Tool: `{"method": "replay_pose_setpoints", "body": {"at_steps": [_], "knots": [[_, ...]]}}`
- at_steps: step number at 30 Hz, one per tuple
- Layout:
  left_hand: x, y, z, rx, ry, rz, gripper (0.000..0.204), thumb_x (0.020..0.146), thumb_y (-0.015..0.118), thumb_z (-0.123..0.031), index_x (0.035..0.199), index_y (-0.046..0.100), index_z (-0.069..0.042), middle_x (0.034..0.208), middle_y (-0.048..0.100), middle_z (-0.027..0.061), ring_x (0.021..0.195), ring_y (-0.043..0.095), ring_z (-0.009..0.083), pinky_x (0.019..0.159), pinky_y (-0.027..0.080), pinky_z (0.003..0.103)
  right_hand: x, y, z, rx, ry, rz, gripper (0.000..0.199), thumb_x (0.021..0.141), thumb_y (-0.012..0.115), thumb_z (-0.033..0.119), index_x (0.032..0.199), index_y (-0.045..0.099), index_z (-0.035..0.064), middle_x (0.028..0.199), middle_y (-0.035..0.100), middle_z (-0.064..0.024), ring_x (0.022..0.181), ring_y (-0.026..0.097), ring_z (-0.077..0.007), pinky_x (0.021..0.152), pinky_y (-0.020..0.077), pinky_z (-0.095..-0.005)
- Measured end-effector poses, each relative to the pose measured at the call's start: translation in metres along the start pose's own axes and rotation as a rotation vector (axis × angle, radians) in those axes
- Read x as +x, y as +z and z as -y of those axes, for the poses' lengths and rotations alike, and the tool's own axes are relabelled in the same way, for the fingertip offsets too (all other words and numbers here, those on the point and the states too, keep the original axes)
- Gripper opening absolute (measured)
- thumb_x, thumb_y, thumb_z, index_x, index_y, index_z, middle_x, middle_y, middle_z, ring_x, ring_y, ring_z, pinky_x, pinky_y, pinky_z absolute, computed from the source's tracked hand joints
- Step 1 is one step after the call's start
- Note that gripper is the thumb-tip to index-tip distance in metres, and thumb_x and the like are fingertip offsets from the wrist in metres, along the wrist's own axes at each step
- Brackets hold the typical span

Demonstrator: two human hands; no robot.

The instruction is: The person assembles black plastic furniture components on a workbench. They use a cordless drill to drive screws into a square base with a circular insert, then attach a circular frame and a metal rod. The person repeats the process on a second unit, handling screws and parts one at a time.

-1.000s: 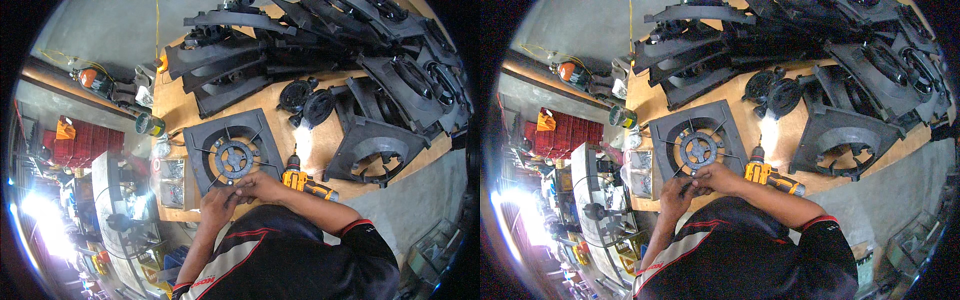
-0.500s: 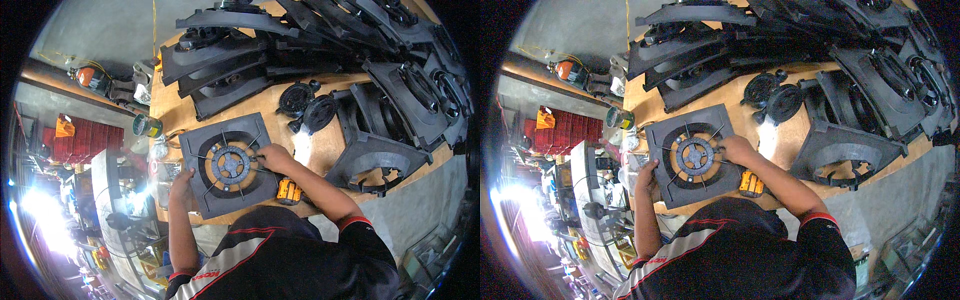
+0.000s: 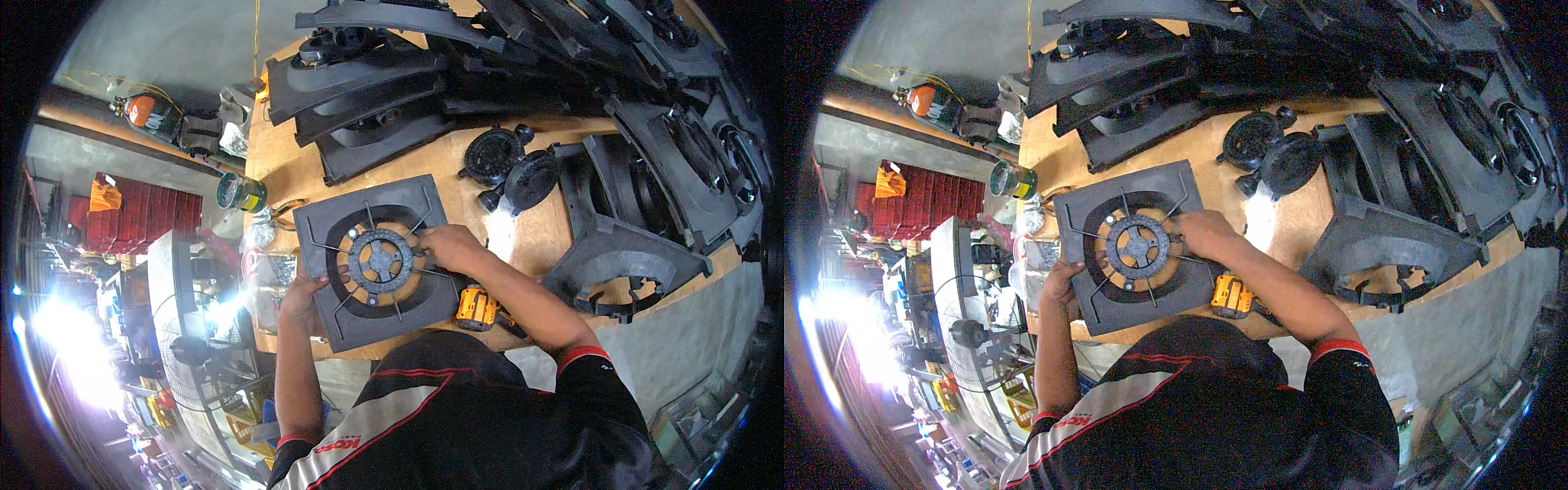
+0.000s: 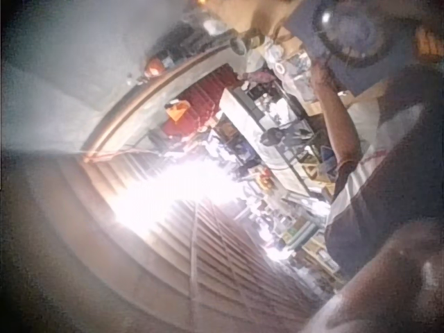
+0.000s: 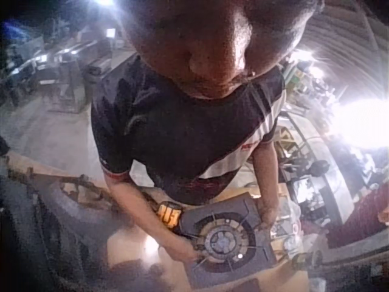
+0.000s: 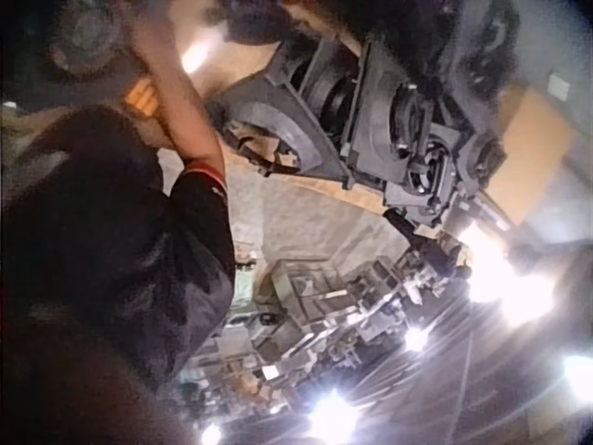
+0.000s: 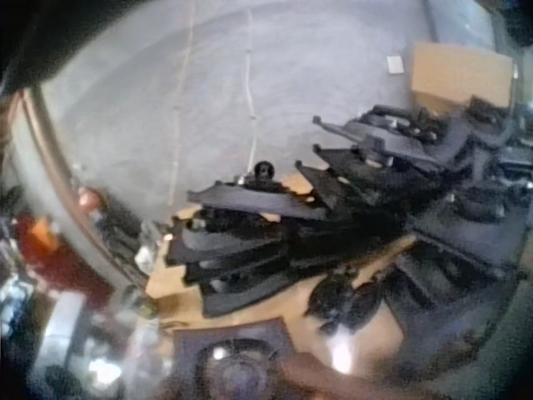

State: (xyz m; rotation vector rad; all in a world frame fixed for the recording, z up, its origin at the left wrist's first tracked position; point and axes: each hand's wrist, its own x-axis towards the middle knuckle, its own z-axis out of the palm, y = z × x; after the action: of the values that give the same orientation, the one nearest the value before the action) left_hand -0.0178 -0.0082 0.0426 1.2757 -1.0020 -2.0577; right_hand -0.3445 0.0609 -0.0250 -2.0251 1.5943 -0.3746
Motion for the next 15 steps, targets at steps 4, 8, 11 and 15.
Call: {"method": "replay_pose_setpoints", "body": {"at_steps": [4,8,11,15], "knots": [[0.012,-0.029,0.014,0.049,0.036,0.071,0.056,0.084,0.062,-0.005,0.137,0.045,0.003,0.122,0.065,0.0252,0.103,0.068,0.0359,0.089,0.057,0.047,0.003,0.011,-0.002,0.01,-0.003,-0.02,0.022,0.084,0.06,0.012,0.103,0.07,0.0068,0.093,0.071,-0.0168,0.09,0.069,-0.0362,0.077,0.0555,-0.0468],[0.018,-0.038,0.013,0.089,0.024,0.127,0.058,0.085,0.066,-0.012,0.138,0.045,0.0,0.123,0.064,0.0241,0.103,0.068,0.0348,0.088,0.058,0.047,0.009,0.035,-0.024,-0.012,-0.004,0.005,0.022,0.084,0.06,0.014,0.103,0.07,0.0069,0.09,0.071,-0.0171,0.087,0.07,-0.0364,0.074,0.0558,-0.0473],[0.012,-0.035,0.016,0.016,0.017,0.068,0.05,0.09,0.06,-0.005,0.136,0.045,0.004,0.119,0.066,0.0239,0.101,0.068,0.0363,0.089,0.056,0.047,0.011,0.023,-0.009,-0.066,0.015,0.099,0.026,0.085,0.06,0.013,0.109,0.071,0.0142,0.103,0.068,-0.0066,0.097,0.067,-0.0302,0.079,0.0545,-0.0432],[0.013,-0.021,0.007,0.049,0.014,0.052,0.049,0.092,0.061,-0.01,0.136,0.045,0.004,0.119,0.067,0.0224,0.104,0.067,0.035,0.09,0.055,0.046,0.016,0.04,-0.007,-0.159,0.12,-0.022,0.031,0.089,0.054,0.013,0.116,0.069,0.0191,0.103,0.066,-0.0063,0.091,0.068,-0.0301,0.073,0.0556,-0.0428]]}}
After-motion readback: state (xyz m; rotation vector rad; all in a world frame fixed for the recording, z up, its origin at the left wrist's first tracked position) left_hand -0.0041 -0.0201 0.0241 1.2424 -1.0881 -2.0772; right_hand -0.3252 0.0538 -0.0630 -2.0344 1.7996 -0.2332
